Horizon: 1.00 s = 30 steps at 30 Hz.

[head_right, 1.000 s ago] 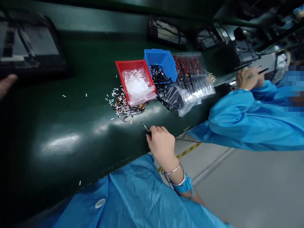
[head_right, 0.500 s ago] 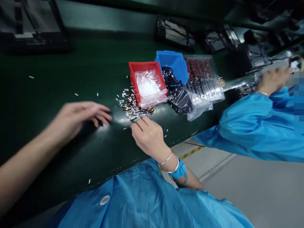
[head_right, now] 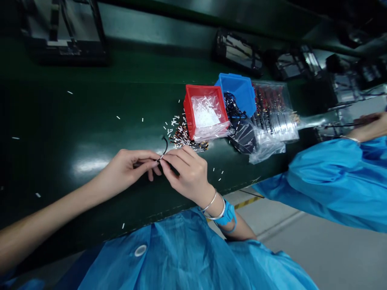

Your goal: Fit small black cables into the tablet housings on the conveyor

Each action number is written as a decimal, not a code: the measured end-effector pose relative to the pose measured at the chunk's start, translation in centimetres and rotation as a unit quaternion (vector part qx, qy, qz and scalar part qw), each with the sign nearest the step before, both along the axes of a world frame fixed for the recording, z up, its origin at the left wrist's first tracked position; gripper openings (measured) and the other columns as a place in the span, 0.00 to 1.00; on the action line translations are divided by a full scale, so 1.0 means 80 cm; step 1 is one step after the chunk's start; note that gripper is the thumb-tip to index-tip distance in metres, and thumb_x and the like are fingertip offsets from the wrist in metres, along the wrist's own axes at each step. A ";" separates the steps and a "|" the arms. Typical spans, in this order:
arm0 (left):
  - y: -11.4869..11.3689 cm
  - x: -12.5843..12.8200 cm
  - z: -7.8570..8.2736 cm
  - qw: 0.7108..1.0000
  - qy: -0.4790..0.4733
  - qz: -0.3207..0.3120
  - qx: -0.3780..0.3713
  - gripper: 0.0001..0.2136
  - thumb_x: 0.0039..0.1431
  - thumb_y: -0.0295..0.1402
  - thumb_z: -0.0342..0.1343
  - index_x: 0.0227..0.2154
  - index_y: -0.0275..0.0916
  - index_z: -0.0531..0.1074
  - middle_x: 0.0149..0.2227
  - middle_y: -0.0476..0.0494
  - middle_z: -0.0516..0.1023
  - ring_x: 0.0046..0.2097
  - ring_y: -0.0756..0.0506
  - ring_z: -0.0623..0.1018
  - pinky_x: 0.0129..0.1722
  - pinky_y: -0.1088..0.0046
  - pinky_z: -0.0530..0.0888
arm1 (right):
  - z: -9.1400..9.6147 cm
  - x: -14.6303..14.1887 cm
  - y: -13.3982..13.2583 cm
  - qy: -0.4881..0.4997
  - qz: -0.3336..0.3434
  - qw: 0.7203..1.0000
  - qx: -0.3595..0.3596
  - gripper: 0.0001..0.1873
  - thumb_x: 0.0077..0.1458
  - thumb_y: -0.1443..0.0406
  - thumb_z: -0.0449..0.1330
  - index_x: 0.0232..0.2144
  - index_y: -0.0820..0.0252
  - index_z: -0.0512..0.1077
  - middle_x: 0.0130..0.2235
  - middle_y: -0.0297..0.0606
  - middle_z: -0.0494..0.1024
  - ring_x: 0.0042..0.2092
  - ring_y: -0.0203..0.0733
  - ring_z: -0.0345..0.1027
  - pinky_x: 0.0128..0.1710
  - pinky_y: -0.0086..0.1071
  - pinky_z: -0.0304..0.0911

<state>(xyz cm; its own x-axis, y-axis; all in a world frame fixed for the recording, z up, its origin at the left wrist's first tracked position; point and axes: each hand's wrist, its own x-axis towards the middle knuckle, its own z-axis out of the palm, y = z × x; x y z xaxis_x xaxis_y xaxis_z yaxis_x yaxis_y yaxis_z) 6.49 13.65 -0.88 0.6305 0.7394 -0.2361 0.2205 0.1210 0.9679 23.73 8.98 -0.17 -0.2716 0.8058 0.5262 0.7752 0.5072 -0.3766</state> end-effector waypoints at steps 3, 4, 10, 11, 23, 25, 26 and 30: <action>-0.002 -0.001 0.001 0.994 0.044 -0.024 0.094 0.11 0.59 0.25 0.49 0.38 0.37 0.76 0.23 0.51 0.76 0.21 0.53 0.73 0.25 0.80 0.68 | 0.007 -0.001 0.000 -0.022 -0.011 1.000 -0.010 0.04 0.56 0.71 0.58 0.30 0.61 0.73 0.30 0.38 0.80 0.33 0.37 0.70 0.33 0.32 0.68; -0.003 -0.002 0.001 0.990 0.066 -0.033 0.122 0.12 0.59 0.25 0.48 0.39 0.38 0.76 0.23 0.51 0.76 0.22 0.52 0.73 0.25 0.79 0.68 | 0.009 -0.002 -0.001 -0.045 -0.016 0.999 -0.015 0.05 0.56 0.70 0.58 0.29 0.61 0.73 0.30 0.38 0.80 0.32 0.38 0.69 0.33 0.31 0.68; -0.007 -0.003 0.002 0.939 0.206 -0.081 0.262 0.11 0.58 0.26 0.47 0.32 0.38 0.76 0.25 0.47 0.77 0.25 0.49 0.74 0.26 0.76 0.64 | 0.016 -0.010 -0.004 -0.186 -0.008 0.981 -0.054 0.13 0.59 0.68 0.53 0.24 0.62 0.72 0.25 0.38 0.76 0.32 0.40 0.66 0.30 0.33 0.61; -0.007 -0.002 0.003 0.937 0.210 -0.080 0.265 0.10 0.58 0.26 0.47 0.31 0.38 0.75 0.25 0.47 0.77 0.25 0.49 0.74 0.25 0.76 0.63 | 0.016 -0.012 -0.004 -0.194 -0.005 0.980 -0.053 0.14 0.58 0.69 0.53 0.23 0.62 0.72 0.24 0.38 0.75 0.31 0.40 0.65 0.30 0.33 0.60; 0.016 -0.004 0.007 0.989 0.015 0.016 -0.147 0.09 0.58 0.32 0.53 0.28 0.30 0.73 0.26 0.40 0.79 0.21 0.50 0.77 0.15 0.82 0.62 | 0.036 0.049 0.042 -0.148 -0.230 0.958 0.087 0.07 0.57 0.69 0.56 0.33 0.61 0.75 0.29 0.39 0.78 0.31 0.41 0.68 0.31 0.35 0.60; 0.017 -0.004 0.004 0.988 0.007 0.027 -0.151 0.09 0.57 0.31 0.54 0.27 0.30 0.73 0.24 0.41 0.78 0.21 0.50 0.76 0.14 0.82 0.62 | 0.030 0.040 0.038 -0.127 -0.163 0.975 0.079 0.08 0.57 0.70 0.56 0.37 0.60 0.75 0.32 0.39 0.79 0.33 0.41 0.69 0.33 0.35 0.63; 0.016 -0.005 0.002 0.989 0.003 0.025 -0.148 0.09 0.57 0.31 0.53 0.26 0.31 0.73 0.24 0.41 0.78 0.20 0.51 0.76 0.14 0.83 0.62 | 0.025 0.030 0.033 -0.110 -0.103 0.986 0.067 0.08 0.57 0.71 0.57 0.36 0.59 0.75 0.33 0.38 0.80 0.34 0.40 0.70 0.34 0.35 0.64; 0.012 -0.005 0.000 0.994 -0.008 0.006 -0.111 0.09 0.57 0.29 0.52 0.24 0.32 0.72 0.25 0.43 0.78 0.21 0.52 0.76 0.14 0.83 0.63 | 0.006 -0.011 0.013 -0.064 0.040 0.997 0.022 0.06 0.56 0.72 0.57 0.33 0.61 0.74 0.33 0.38 0.81 0.34 0.38 0.69 0.34 0.33 0.68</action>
